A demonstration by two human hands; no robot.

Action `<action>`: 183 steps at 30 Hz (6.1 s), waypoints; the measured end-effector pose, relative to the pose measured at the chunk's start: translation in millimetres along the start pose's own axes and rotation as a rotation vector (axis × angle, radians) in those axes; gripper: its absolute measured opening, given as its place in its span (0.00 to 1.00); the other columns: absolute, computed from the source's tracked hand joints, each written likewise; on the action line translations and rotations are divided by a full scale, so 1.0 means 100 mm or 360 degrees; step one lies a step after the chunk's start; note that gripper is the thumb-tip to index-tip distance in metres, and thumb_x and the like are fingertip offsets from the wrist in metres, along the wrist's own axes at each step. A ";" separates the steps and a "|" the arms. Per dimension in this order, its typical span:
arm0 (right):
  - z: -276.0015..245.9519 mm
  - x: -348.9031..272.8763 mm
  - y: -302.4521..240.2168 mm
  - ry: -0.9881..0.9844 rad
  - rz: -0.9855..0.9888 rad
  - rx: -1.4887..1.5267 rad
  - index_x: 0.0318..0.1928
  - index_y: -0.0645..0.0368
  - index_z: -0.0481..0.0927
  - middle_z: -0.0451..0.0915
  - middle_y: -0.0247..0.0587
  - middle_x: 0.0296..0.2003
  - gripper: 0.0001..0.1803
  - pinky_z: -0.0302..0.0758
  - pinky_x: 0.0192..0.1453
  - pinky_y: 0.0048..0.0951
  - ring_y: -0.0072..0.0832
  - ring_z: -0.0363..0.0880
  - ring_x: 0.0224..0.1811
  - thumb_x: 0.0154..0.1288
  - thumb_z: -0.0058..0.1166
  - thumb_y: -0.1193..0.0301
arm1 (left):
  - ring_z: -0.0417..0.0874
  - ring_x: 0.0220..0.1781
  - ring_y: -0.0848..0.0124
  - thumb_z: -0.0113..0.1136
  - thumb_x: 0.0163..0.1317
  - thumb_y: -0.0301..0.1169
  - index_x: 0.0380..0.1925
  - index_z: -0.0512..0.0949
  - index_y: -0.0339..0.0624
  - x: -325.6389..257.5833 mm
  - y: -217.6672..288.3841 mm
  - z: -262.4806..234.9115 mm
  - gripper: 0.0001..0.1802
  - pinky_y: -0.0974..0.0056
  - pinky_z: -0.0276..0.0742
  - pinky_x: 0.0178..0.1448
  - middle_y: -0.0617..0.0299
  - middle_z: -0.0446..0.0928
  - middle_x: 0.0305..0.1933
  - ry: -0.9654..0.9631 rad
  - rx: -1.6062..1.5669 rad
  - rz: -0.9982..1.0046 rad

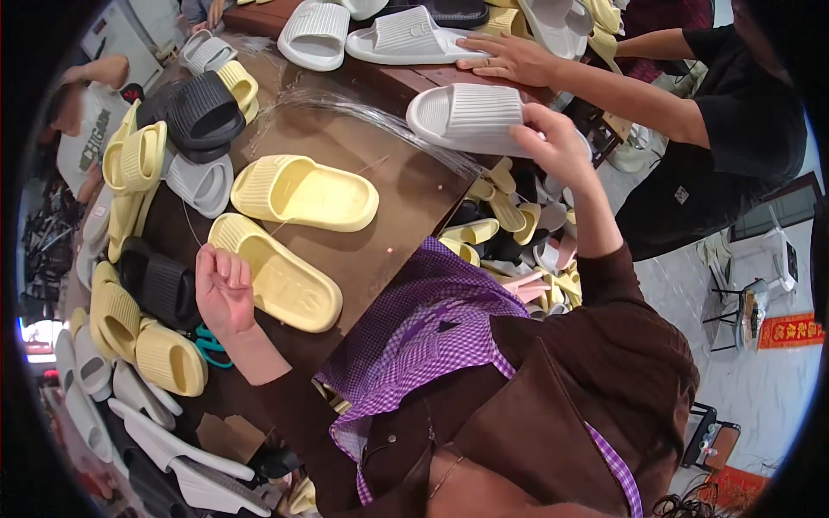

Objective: The person pairs slides together by threading plastic tag fasteners through the slippers by hand and securing them, then places each attached pair onto a pile.

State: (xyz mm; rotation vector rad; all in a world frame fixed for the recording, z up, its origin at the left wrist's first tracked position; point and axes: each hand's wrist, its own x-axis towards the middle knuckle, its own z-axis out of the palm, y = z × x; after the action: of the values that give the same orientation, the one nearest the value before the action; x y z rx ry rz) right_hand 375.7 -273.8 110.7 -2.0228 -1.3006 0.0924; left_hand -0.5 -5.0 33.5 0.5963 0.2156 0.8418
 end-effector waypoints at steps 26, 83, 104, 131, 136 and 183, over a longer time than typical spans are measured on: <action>-0.19 0.23 -0.15 0.0427 -0.0215 0.0097 0.36 0.65 0.77 0.77 0.35 0.31 0.08 0.69 0.40 0.21 0.20 0.72 0.34 0.60 0.52 0.72 | 0.57 0.17 0.76 0.38 0.70 0.32 0.35 0.67 0.41 -0.08 -0.01 0.07 0.09 0.71 0.55 0.23 0.67 0.57 0.19 0.0207 0.0049 0.0079; 2.18 1.06 -1.36 -0.1006 -0.0896 -0.0815 0.28 0.64 0.80 0.80 0.52 0.31 0.12 0.75 0.40 0.41 0.45 0.80 0.36 0.55 0.44 0.72 | 0.76 0.23 0.71 0.46 0.65 0.32 0.32 0.71 0.37 -0.25 -0.60 0.24 0.09 0.61 0.77 0.26 0.61 0.73 0.26 0.0862 0.0184 -0.0212; 2.03 1.48 -1.21 -0.0699 -0.0488 -0.0116 0.31 0.66 0.79 0.78 0.56 0.27 0.20 0.71 0.40 0.40 0.46 0.78 0.33 0.60 0.49 0.58 | 0.73 0.16 0.69 0.40 0.67 0.33 0.32 0.67 0.31 0.00 -0.48 0.15 0.14 0.59 0.74 0.20 0.56 0.71 0.24 0.0848 0.0656 -0.0228; 3.28 1.78 -2.17 -0.1442 -0.1175 0.0298 0.32 0.61 0.81 0.80 0.40 0.26 0.10 0.74 0.35 0.28 0.27 0.78 0.29 0.49 0.56 0.69 | 0.71 0.14 0.69 0.38 0.64 0.29 0.34 0.66 0.30 0.07 -0.51 0.21 0.11 0.60 0.72 0.16 0.53 0.69 0.23 0.1027 0.0724 -0.0226; 3.31 1.68 -2.26 -0.1490 -0.1066 0.0274 0.33 0.61 0.81 0.79 0.37 0.26 0.10 0.74 0.34 0.27 0.24 0.77 0.29 0.51 0.54 0.70 | 0.71 0.14 0.69 0.40 0.64 0.30 0.31 0.68 0.30 0.08 -0.51 0.21 0.12 0.59 0.73 0.16 0.54 0.69 0.22 0.1069 0.0721 -0.0220; 2.61 1.10 -1.77 -0.0650 -0.0930 0.0873 0.32 0.59 0.80 0.79 0.42 0.22 0.06 0.74 0.32 0.30 0.33 0.79 0.25 0.53 0.53 0.72 | 0.63 0.18 0.77 0.44 0.64 0.27 0.32 0.69 0.39 0.17 -0.02 0.05 0.05 0.72 0.62 0.24 0.65 0.67 0.21 0.0627 0.0763 0.0336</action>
State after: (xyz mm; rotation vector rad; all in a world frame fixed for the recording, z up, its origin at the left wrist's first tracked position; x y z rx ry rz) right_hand 184.3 -5.2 57.4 -1.1454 -1.8291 0.5444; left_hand 13.9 4.5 37.1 0.9074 0.7373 1.1202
